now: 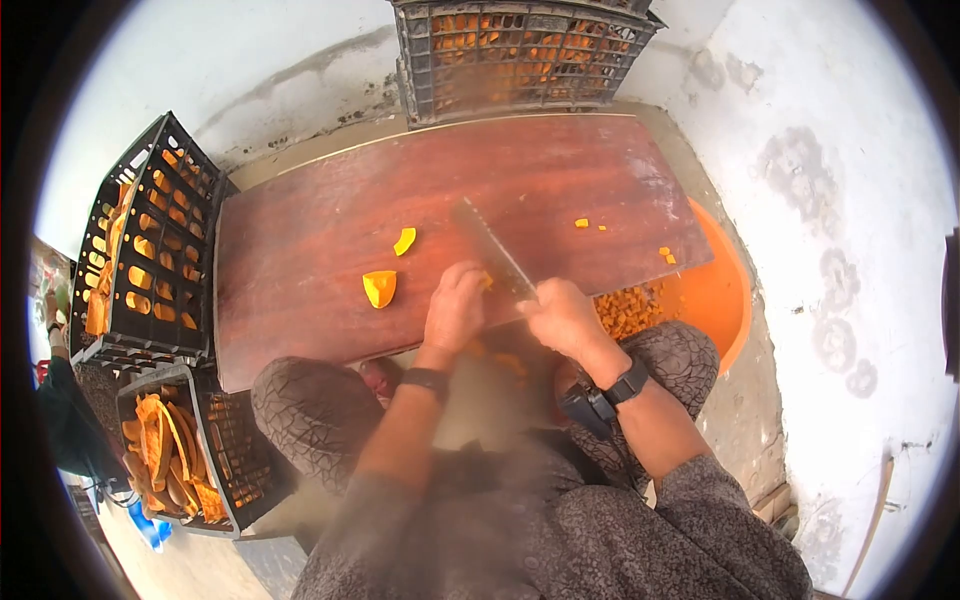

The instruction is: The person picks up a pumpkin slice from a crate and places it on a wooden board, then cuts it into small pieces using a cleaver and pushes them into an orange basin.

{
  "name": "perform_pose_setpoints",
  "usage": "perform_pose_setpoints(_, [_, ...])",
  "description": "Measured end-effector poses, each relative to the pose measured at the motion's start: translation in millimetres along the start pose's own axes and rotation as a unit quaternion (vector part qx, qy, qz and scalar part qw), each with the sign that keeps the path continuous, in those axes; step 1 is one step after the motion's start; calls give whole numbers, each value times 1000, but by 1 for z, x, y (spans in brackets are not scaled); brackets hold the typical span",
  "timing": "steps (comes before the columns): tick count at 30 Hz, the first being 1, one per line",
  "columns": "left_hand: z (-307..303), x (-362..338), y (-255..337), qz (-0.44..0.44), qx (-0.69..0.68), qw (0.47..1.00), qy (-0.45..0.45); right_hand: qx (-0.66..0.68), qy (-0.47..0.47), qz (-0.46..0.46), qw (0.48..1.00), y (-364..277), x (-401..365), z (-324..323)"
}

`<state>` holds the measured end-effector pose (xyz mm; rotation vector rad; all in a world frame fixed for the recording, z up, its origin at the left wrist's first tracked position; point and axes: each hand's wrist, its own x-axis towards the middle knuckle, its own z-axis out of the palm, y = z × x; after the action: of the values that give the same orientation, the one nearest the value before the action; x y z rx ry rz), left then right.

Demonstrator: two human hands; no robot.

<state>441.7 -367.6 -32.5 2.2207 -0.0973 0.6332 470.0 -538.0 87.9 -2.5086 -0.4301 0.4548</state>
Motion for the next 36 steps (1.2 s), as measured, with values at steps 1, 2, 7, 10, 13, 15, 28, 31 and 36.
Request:
perform_pose_setpoints(1, [1,-1,-2,21,9,999,44,1,1,-1,1000,-1,-2,0])
perform_pose_setpoints(2, [2,-2,-4,42,19,995,88,-13,-12,-10,1000,-2,-3,1])
perform_pose_setpoints(7, [-14,-3,-5,-3,60,982,177,-37,-34,-25,998,-7,-3,8])
perform_pose_setpoints(10, [-27,2,-15,-14,123,974,190,-57,-33,-35,997,-5,1,14])
perform_pose_setpoints(13, [-35,11,-21,-30,165,969,182,-65,-34,-21,997,-5,3,12])
perform_pose_setpoints(15, [-36,17,-26,-59,241,963,109,-69,-8,6,998,-4,5,10])
perform_pose_setpoints(28, [-11,15,-19,-107,207,972,-22,-62,-7,26,998,5,5,12])
perform_pose_setpoints(31, [-6,0,-9,24,132,991,-9,-50,-3,9,999,6,8,13])
perform_pose_setpoints(36, [-7,-9,-8,40,110,993,-8,-41,3,12,999,5,7,13])
